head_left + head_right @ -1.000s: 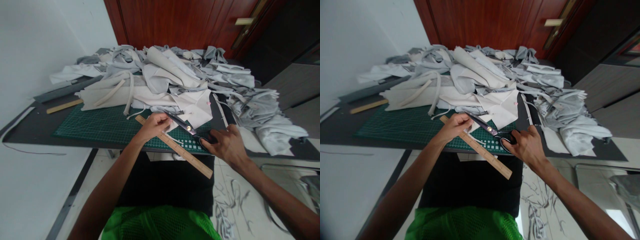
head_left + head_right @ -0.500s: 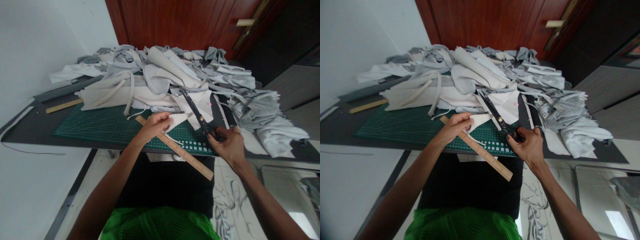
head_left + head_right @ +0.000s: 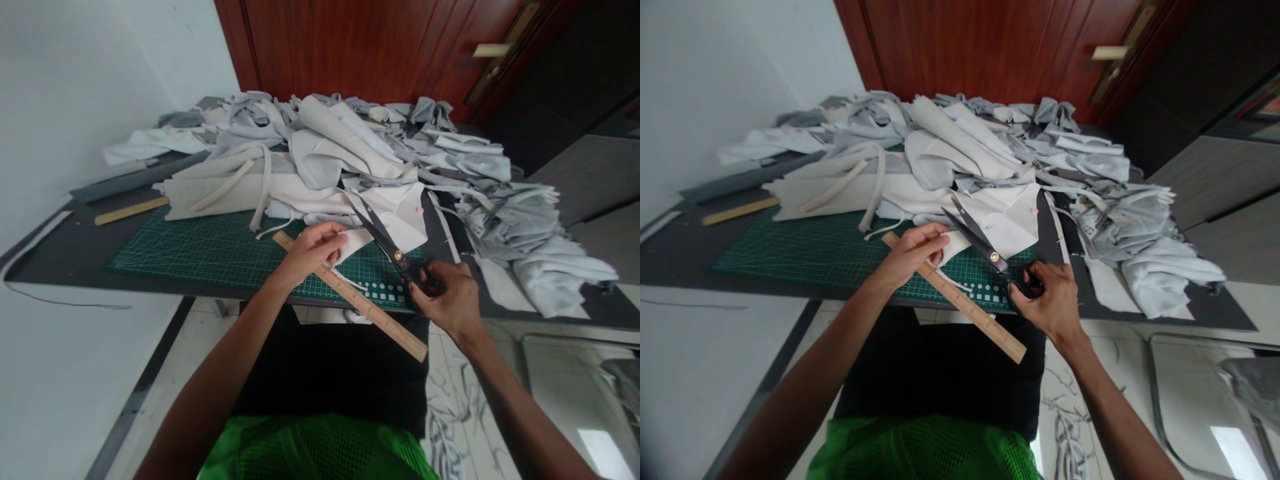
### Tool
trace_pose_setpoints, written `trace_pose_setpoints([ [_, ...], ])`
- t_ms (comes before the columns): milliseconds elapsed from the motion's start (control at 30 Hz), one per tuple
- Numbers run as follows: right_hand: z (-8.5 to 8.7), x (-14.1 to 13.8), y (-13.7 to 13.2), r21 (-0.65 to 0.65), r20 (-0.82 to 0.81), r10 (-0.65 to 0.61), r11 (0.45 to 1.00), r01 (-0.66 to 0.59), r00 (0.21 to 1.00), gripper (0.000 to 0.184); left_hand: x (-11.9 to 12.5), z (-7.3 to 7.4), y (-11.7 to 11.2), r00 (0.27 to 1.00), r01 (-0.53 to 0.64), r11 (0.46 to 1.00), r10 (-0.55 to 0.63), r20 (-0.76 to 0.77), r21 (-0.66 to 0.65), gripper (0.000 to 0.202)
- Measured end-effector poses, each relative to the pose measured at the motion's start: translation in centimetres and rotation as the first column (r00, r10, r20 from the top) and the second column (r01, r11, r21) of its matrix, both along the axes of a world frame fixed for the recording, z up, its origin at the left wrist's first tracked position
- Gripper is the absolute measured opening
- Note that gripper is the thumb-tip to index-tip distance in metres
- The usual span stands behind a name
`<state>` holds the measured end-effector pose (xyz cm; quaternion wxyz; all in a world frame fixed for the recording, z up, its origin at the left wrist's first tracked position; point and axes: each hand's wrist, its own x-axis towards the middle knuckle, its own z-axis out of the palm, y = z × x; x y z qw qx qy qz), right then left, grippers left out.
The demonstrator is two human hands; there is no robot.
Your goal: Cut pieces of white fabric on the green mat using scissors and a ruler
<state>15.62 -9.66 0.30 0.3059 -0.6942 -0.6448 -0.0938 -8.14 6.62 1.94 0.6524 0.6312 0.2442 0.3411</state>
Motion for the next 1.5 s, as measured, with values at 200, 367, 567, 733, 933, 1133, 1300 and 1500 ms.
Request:
trace_pose_setpoints([
  [200, 0.5, -0.5, 0.4, -0.041, 0.159, 0.005, 0.999, 0.001, 0.987, 0.025, 0.0, -0.5, 0.2, 0.998, 0.000, 0.999, 0.002, 0.058, -0.044, 0.026],
  [367, 1.0, -0.8, 0.5, -0.073, 0.251, -0.030, 0.996, 0.049, 0.968, 0.032, -0.2, -0.8, 0.1, 0.992, 0.031, 0.996, -0.020, 0.122, -0.083, 0.030],
  [567, 1.5, -1.1, 0.5, -0.083, 0.298, -0.048, 0.994, 0.076, 0.953, 0.034, -0.2, -1.3, 0.2, 0.988, 0.044, 0.995, -0.029, 0.154, -0.093, 0.034],
  [733, 1.5, -1.0, 0.6, -0.100, 0.327, -0.016, 0.994, 0.051, 0.945, 0.036, -0.1, -1.3, 0.3, 0.990, 0.027, 0.997, -0.018, 0.139, -0.067, 0.035],
  [933, 1.3, -0.9, 0.5, -0.102, 0.321, -0.008, 0.994, 0.043, 0.947, 0.037, -0.2, -1.1, 0.3, 0.991, 0.028, 0.998, -0.021, 0.129, -0.051, 0.031],
  [1133, 1.5, -1.1, 0.4, -0.101, 0.383, -0.030, 0.992, 0.074, 0.923, 0.038, -0.3, -1.0, 0.3, 0.994, 0.017, 1.000, -0.014, 0.112, -0.026, 0.028],
  [1300, 1.6, -0.9, 0.5, -0.136, 0.418, -0.005, 0.988, 0.068, 0.909, 0.040, -0.3, -0.9, 0.3, 0.996, -0.001, 1.000, 0.001, 0.088, -0.006, 0.030],
  [1500, 1.7, -0.6, 0.6, -0.131, 0.452, 0.035, 0.991, 0.028, 0.892, 0.044, -0.4, -0.7, 0.3, 0.999, 0.000, 0.999, -0.002, 0.044, 0.035, 0.034],
])
